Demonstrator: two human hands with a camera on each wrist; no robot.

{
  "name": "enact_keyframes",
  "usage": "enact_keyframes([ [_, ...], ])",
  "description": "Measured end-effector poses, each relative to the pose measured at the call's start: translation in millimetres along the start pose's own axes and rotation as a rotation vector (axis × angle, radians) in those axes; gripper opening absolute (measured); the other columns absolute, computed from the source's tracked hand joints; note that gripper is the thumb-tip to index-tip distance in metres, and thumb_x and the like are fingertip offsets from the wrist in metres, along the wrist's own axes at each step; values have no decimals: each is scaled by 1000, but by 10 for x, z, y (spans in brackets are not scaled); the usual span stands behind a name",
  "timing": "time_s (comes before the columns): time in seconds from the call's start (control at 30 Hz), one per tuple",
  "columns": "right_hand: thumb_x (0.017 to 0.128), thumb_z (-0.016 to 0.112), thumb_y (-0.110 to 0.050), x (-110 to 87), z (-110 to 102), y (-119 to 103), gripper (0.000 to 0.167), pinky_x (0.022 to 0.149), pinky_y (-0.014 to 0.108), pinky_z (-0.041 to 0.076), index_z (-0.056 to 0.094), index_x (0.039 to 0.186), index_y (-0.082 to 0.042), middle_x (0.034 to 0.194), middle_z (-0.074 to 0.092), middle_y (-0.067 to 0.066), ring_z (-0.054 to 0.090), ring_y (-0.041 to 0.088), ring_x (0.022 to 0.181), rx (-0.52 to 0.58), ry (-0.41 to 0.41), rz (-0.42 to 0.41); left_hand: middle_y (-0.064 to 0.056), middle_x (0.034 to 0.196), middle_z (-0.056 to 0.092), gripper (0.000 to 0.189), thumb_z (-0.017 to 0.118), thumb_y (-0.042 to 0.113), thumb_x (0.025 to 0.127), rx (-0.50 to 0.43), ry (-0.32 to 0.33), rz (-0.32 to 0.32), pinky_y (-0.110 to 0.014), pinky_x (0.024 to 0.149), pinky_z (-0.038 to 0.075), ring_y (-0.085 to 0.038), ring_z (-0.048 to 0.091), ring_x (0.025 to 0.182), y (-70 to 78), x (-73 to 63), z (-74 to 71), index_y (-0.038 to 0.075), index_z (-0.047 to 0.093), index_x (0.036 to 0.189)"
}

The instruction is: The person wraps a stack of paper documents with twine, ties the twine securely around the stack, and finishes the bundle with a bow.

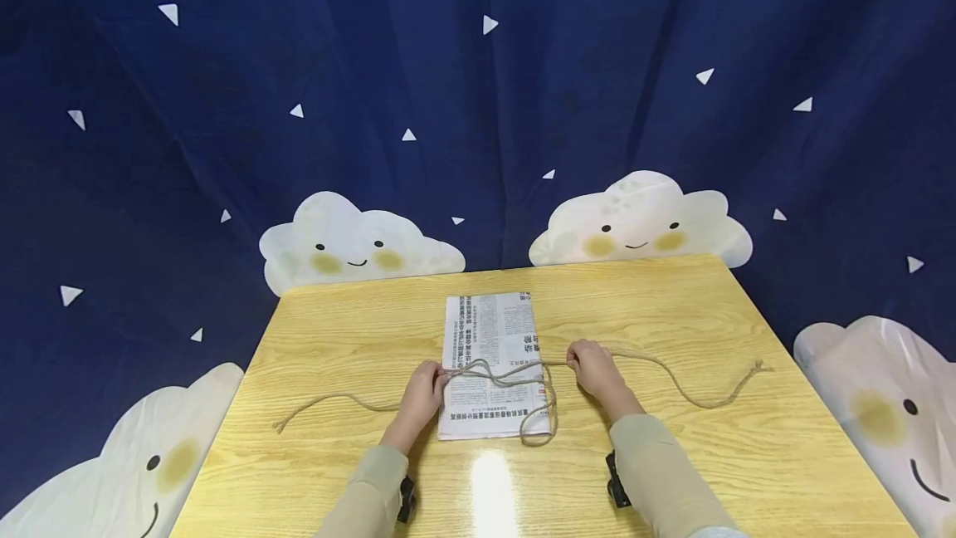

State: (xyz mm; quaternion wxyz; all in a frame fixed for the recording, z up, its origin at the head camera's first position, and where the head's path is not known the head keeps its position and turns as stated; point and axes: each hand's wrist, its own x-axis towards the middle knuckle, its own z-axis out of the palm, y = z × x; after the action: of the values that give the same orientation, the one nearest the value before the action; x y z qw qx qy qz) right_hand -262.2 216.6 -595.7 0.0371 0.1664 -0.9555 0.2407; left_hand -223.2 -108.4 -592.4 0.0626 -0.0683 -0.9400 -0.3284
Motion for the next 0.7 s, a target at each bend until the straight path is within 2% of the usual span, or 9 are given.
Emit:
enact_keyframes([
  [0.13,85,60,-2,-18,-39,35,6,71,42,46,59,80,-6,76,55,1,53,21,76,43,-20,15,-7,81,50,6,51,3,91,-154,90,-82,-29,63,47,-17,50,74,-83,31,-94,-2,53,88],
  [0.2,85,60,-2,-23,-48,46,6,73,43,46,59,80,-6,76,55,1,52,21,77,54,-28,28,-8,81,49,7,49,3,92,-223,125,-133,-28,61,45,-17,48,73,-123,47,-138,-3,52,90],
  [0.3,85,60,-3,-26,-52,50,6,74,45,44,59,81,-7,77,54,1,51,21,78,61,-45,49,-9,82,49,8,48,3,93,-282,164,-188,-28,61,45,-18,49,73,-184,62,-195,-4,52,91],
  [0.37,85,59,-3,-24,-51,52,6,74,45,43,58,80,-7,76,53,1,51,22,78,54,-48,59,-11,83,50,8,48,3,93,-285,193,-218,-30,63,46,-20,50,75,-225,64,-218,-5,52,91],
  [0.53,86,59,-3,-25,-54,38,9,74,46,43,57,79,-8,75,52,1,50,22,77,37,-45,67,-14,85,50,8,47,1,92,-259,212,-298,-34,66,48,-26,52,79,-313,22,-262,-7,50,91],
  [0.6,85,59,-2,-25,-55,35,9,73,47,42,57,78,-8,74,51,1,50,22,76,23,-36,64,-14,84,50,7,48,0,91,-214,211,-315,-35,65,49,-26,53,78,-346,2,-268,-6,51,89],
  [0.7,85,59,-2,-28,-56,33,10,72,48,42,57,77,-8,73,51,1,51,23,76,4,-23,66,-12,80,52,6,51,-2,89,-125,209,-300,-34,65,49,-26,54,76,-367,-17,-263,-6,54,86],
])
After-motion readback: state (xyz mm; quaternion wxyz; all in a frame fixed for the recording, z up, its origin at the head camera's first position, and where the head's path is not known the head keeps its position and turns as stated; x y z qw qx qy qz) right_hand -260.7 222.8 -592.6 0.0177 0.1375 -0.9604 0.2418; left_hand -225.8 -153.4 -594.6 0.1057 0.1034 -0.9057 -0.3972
